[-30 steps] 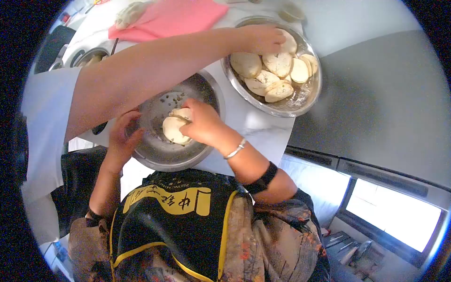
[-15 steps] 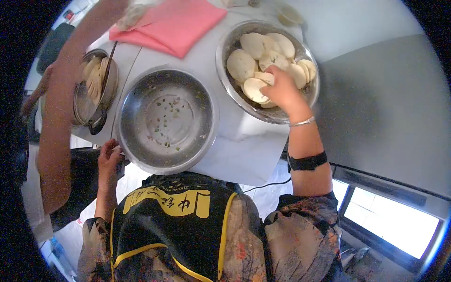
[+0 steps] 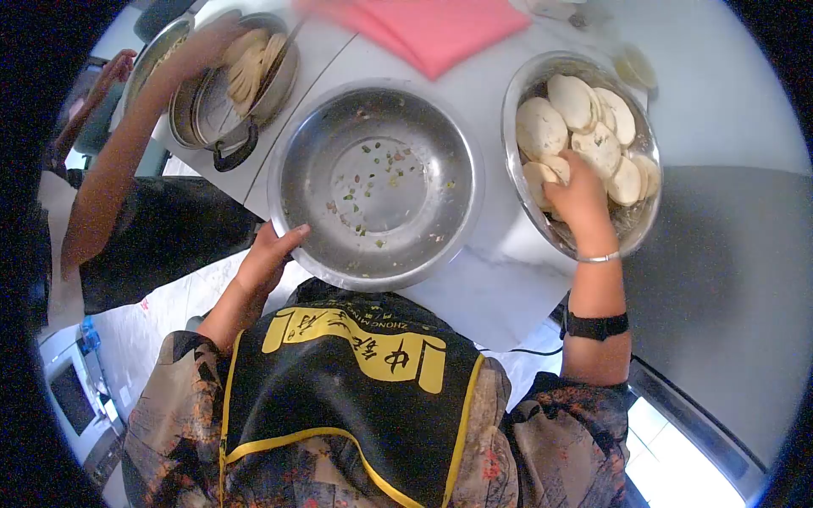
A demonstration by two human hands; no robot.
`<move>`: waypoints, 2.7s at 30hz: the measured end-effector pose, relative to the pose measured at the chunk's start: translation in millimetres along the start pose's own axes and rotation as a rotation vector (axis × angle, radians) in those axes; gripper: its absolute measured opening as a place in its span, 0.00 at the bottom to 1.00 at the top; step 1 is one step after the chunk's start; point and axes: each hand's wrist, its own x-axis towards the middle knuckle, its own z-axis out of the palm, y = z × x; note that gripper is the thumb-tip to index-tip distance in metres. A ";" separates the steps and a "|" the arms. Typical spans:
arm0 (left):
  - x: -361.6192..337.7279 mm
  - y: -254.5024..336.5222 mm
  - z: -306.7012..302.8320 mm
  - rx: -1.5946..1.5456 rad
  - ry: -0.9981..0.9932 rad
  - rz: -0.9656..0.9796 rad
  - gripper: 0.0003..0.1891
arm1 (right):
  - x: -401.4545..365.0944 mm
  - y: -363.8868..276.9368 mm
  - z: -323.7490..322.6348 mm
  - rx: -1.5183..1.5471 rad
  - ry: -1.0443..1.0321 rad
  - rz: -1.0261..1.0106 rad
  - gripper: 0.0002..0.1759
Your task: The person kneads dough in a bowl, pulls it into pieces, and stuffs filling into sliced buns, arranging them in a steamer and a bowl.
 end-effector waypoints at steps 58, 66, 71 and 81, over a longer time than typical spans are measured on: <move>-30.8 111.8 -77.8 -0.176 0.003 0.538 0.16 | 55.6 -365.2 46.3 0.182 -0.290 -0.873 0.08; -37.9 116.5 -84.1 -0.167 0.068 0.596 0.17 | 65.4 -355.5 49.9 0.131 0.113 -0.959 0.05; -44.1 112.1 -80.3 -0.169 0.149 0.535 0.18 | 50.3 -381.7 42.2 0.279 -0.103 -0.990 0.07; -54.6 106.9 -50.6 -0.160 0.190 0.583 0.16 | 40.6 -328.4 11.9 0.309 -0.410 -0.984 0.08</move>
